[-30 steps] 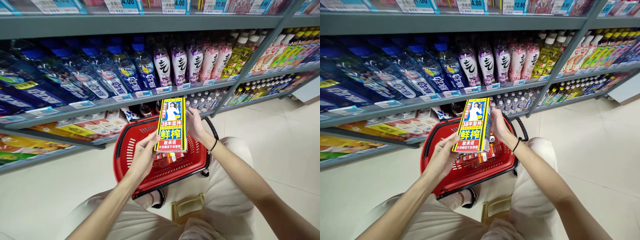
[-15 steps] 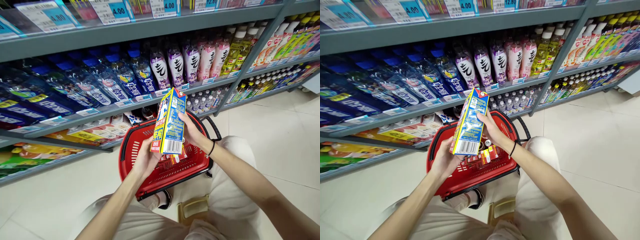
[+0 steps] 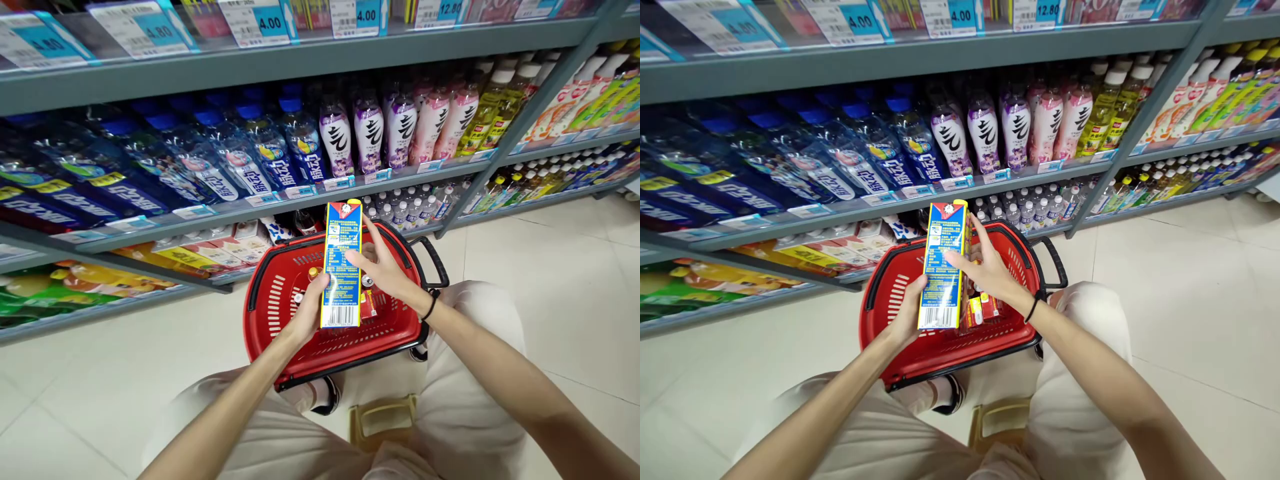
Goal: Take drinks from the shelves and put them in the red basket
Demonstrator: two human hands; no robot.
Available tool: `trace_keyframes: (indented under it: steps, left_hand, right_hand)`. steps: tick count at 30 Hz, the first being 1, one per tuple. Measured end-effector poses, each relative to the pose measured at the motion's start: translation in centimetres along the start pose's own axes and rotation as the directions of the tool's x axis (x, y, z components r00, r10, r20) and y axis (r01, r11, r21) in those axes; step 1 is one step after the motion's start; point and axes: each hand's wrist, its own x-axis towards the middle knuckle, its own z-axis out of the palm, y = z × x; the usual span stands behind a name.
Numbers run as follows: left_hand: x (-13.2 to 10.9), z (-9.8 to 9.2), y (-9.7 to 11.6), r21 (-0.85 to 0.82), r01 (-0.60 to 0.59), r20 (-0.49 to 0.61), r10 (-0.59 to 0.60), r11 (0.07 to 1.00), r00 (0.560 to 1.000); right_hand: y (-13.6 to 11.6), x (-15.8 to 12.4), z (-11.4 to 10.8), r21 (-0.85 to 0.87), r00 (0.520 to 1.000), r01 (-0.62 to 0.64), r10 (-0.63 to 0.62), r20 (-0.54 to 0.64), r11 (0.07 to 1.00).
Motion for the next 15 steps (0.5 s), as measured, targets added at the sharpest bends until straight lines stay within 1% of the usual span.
trace_keyframes:
  steps: [3, 6, 8, 12, 15]
  left_hand:
    - [0.1, -0.9, -0.7, 0.053, -0.051, 0.004, 0.051, 0.997, 0.999]
    - [0.2, -1.8, -1.3, 0.082, -0.095, 0.0, 0.095, 0.992, 0.995]
    - [0.2, -2.2, -1.5, 0.089, -0.11, -0.017, 0.112, 0.99, 0.994]
    - [0.1, -2.5, -1.7, 0.102, -0.136, -0.027, 0.139, 0.985, 0.99]
    - [0.0, -2.4, -1.8, 0.104, -0.147, -0.031, 0.151, 0.984, 0.988]
  right_hand:
    - [0.1, -0.2, 0.0, -0.019, 1.0, 0.002, -0.001, 0.02, 1.0]
    - [-0.7, -0.5, 0.1, 0.002, 0.998, 0.012, -0.012, 0.06, 1.0]
    - [-1.4, -0.7, 0.2, 0.017, 0.997, -0.003, 0.002, 0.073, 1.0]
    - [-2.4, -0.7, 0.3, 0.054, 0.997, -0.028, 0.024, 0.07, 0.998]
    - [-2.6, -0.6, 0.3, 0.086, 0.997, -0.042, 0.036, 0.072, 0.995]
